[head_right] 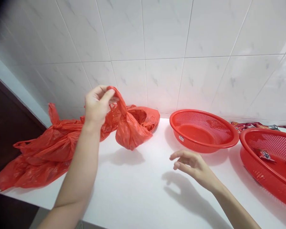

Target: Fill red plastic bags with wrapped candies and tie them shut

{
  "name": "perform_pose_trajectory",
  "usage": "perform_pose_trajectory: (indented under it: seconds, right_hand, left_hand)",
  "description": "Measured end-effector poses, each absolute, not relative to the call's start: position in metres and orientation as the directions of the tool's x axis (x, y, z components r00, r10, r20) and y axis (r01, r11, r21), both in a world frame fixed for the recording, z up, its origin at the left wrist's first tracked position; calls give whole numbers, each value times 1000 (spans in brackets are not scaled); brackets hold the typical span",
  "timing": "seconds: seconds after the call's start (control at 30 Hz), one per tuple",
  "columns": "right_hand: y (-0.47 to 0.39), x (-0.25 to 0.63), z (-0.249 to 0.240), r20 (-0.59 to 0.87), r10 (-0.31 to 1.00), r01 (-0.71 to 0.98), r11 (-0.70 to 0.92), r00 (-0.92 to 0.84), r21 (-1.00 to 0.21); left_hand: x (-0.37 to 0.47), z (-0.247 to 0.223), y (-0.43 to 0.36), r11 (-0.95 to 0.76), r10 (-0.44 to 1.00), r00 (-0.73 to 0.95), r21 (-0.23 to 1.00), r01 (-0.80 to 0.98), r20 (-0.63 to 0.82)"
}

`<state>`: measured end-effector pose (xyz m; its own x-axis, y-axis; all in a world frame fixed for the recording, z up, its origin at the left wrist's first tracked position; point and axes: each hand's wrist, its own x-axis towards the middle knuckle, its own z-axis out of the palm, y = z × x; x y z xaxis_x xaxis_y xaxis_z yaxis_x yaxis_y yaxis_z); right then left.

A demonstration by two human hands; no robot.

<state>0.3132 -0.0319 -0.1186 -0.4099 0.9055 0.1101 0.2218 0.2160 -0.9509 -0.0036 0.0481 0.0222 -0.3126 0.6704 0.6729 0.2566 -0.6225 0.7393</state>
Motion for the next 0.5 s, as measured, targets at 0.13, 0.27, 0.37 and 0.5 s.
perform_pose_trajectory:
  seconds: [0.13,0.27,0.37,0.5]
  right_hand:
    - [-42,326,-142,35,958,234,105,-286,-966]
    - [-38,330,-149,18,982,243,64,-187,-968]
    - [-35,329,-148,13,983,231,56,-184,-971]
    - [-38,329,-147,2,980,243,52,-201,-969]
  left_hand:
    - [-47,67,64,-589,574,-396,697,409,717]
    - [-83,111,55,-433,350,-413,536,725,841]
    - [-100,124,41,-229,263,-363,423,877,894]
    - [-115,108,40,-108,435,-314,395,912,844]
